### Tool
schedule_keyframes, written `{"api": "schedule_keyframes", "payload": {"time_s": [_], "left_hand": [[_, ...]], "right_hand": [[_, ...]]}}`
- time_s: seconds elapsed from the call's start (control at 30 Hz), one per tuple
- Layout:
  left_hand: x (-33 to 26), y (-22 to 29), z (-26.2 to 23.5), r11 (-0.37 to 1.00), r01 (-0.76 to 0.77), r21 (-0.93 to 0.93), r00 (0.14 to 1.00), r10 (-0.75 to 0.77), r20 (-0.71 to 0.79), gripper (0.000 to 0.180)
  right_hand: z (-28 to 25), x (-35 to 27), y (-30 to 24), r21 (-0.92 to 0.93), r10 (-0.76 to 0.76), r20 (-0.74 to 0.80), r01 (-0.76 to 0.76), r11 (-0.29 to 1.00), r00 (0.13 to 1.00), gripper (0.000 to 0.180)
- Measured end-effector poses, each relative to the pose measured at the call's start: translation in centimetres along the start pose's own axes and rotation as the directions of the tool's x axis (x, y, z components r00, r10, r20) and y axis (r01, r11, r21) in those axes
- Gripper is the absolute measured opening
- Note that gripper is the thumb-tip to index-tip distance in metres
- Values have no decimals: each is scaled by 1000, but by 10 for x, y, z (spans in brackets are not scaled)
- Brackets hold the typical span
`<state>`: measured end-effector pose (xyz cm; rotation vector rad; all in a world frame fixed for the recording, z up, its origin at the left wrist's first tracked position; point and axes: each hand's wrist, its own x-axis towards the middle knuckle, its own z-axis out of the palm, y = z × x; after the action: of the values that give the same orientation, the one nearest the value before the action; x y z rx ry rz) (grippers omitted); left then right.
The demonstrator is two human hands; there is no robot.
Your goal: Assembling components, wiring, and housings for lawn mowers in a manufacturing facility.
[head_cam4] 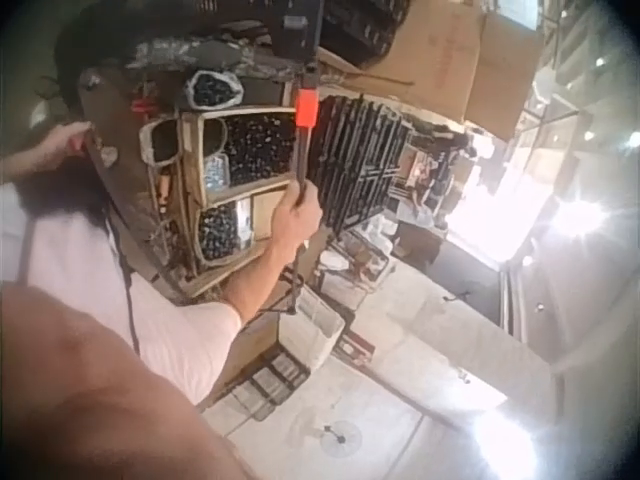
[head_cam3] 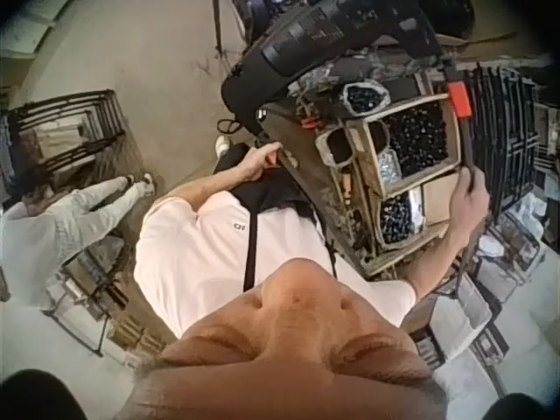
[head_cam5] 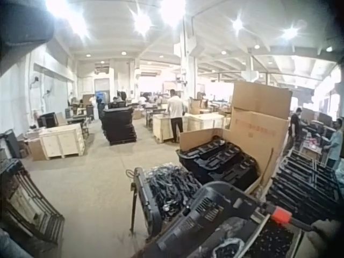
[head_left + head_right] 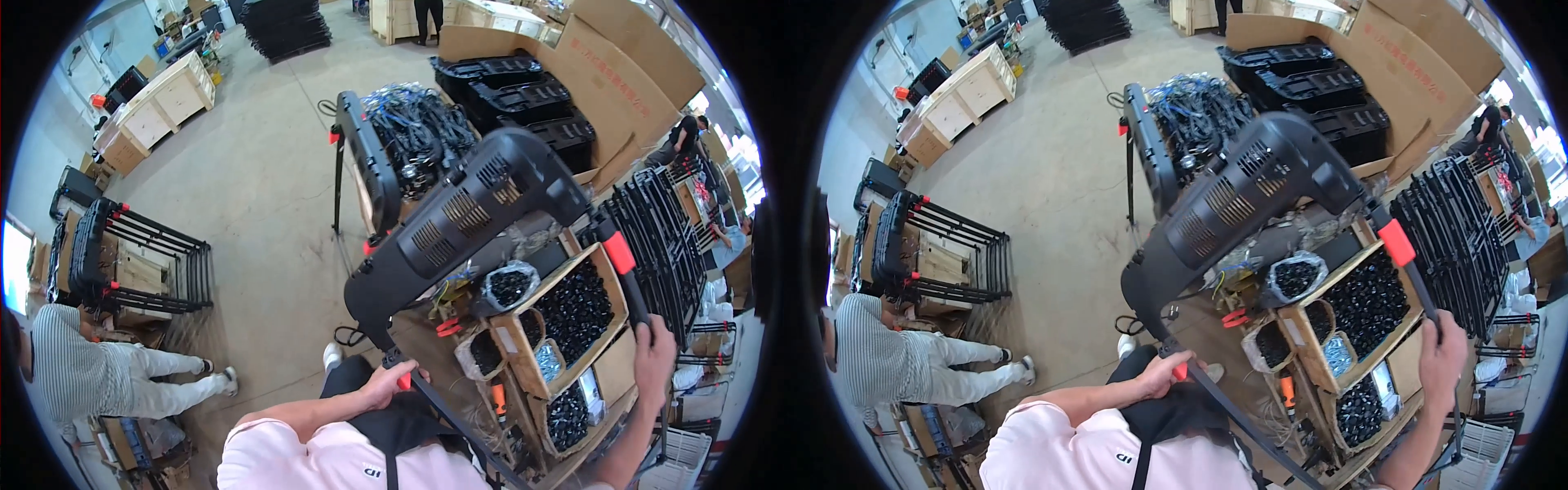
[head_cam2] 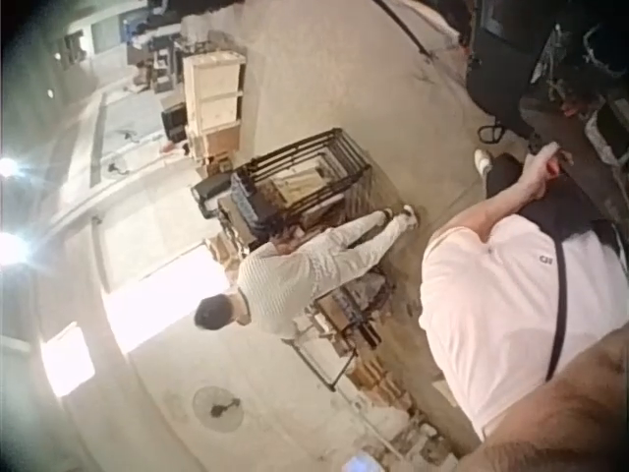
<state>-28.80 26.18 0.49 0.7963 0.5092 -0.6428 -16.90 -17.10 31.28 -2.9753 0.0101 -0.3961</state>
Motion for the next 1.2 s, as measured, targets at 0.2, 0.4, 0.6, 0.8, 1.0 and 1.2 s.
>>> {"api": "schedule_keyframes", "payload": {"time_s": [0.2, 0.4, 0.6, 0.8, 1.0, 1.2], "left_hand": [[-40, 99, -58, 939, -268, -216, 963, 264, -50, 22], [-31, 234, -167, 881, -447, -154, 890, 420, -180, 25], [-19, 379, -270, 795, -584, 167, 752, 607, -257, 33], [19, 463, -306, 665, -675, 318, 643, 743, -188, 28], [61, 503, -318, 497, -660, 563, 566, 822, -63, 21], [153, 542, -343, 486, -484, 727, 701, 713, -11, 35]], "right_hand": [[-63, -41, -132, -93, -197, -129, 186, 978, 972, 31], [-52, -49, -279, -59, -115, -12, 114, 992, 993, 36], [28, -39, -409, 377, 121, 153, -171, 910, 981, 40], [114, -44, -446, 382, 70, 463, -270, 884, 884, 18], [241, -96, -436, 341, 0, 514, -204, 917, 858, 28], [376, -117, -465, 541, -40, 398, -200, 817, 916, 31]]}}
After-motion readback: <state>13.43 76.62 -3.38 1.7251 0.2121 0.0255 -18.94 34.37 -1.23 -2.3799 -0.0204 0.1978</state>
